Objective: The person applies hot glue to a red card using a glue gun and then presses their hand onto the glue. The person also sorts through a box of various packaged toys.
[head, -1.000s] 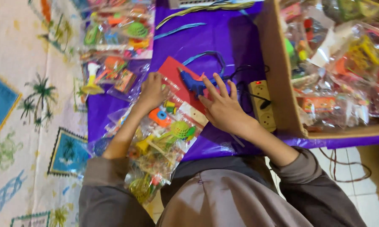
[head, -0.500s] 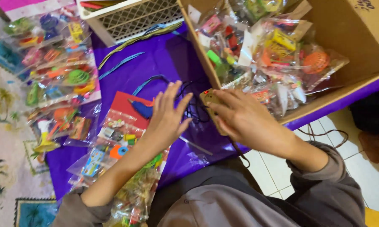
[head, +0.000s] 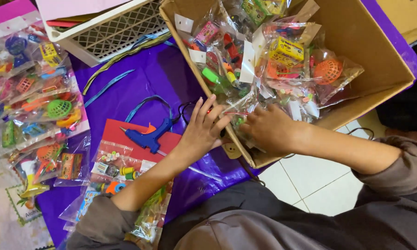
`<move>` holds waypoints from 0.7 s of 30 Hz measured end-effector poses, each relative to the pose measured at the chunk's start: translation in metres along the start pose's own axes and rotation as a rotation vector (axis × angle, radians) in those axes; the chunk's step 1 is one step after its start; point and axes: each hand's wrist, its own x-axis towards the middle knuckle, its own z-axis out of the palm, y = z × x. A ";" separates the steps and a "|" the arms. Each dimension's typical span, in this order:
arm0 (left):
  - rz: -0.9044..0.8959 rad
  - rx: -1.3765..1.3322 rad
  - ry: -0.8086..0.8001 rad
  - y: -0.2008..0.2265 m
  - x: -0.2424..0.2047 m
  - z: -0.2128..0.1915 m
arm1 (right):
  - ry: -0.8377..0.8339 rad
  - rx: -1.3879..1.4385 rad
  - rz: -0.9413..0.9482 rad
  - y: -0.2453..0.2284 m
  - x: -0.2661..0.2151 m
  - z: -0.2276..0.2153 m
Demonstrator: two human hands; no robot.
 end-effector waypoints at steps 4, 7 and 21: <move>-0.005 0.007 0.064 0.001 -0.006 0.018 | 0.021 -0.095 0.156 0.013 0.008 -0.012; -0.003 0.002 0.104 0.001 -0.009 0.021 | 0.209 -0.220 0.222 0.035 0.017 0.005; 0.012 -0.015 0.199 0.000 -0.010 0.030 | -0.048 0.431 -0.073 0.070 0.080 -0.061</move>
